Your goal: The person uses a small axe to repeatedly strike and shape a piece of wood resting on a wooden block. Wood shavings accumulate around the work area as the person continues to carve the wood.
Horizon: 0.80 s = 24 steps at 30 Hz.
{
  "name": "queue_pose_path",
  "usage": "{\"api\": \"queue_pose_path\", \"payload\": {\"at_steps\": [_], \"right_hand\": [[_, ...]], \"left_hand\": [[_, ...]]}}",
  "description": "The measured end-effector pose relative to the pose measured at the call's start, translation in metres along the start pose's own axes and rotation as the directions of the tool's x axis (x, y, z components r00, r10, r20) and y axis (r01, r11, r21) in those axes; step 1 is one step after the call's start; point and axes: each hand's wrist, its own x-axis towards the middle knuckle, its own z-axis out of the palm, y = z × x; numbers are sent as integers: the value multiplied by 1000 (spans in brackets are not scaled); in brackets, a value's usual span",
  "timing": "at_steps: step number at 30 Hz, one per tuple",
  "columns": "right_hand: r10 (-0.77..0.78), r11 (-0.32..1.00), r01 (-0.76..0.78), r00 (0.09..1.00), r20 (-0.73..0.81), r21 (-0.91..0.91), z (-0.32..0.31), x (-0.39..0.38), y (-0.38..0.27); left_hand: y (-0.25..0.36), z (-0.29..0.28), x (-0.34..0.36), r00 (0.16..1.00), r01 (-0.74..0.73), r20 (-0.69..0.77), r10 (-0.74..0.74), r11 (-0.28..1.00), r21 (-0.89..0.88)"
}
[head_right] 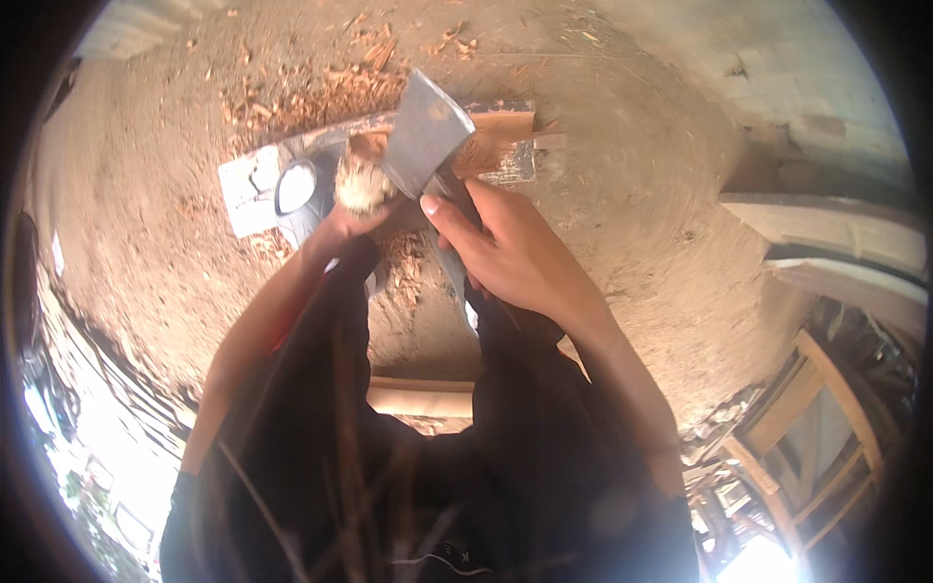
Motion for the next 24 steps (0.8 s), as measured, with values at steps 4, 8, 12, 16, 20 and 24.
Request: {"api": "queue_pose_path", "payload": {"at_steps": [4, 8, 12, 16, 20, 24], "right_hand": [[90, 995, -88, 995, -43, 43, -13, -10, 23], [96, 990, -87, 992, -78, 112, -22, -18, 39], [124, 981, -107, 987, -101, 160, -29, -24, 41], [148, 980, -133, 985, -93, 148, -31, -24, 43], [172, 979, -164, 983, -56, 124, -32, -24, 50], [197, 976, -191, 980, -42, 108, -34, -22, 56]], "left_hand": [[18, -14, 13, 862, 502, 209, -462, 836, -220], [3, -26, 23, 626, 643, 98, -774, 442, -625], [2, -39, 45, 652, 556, 159, -741, 325, -765], [10, -33, 54, 641, 573, 210, -738, 278, -771], [15, -18, 60, 571, 637, 223, -790, 255, -727], [14, -10, 65, 607, 642, 249, -755, 281, -713]]}}
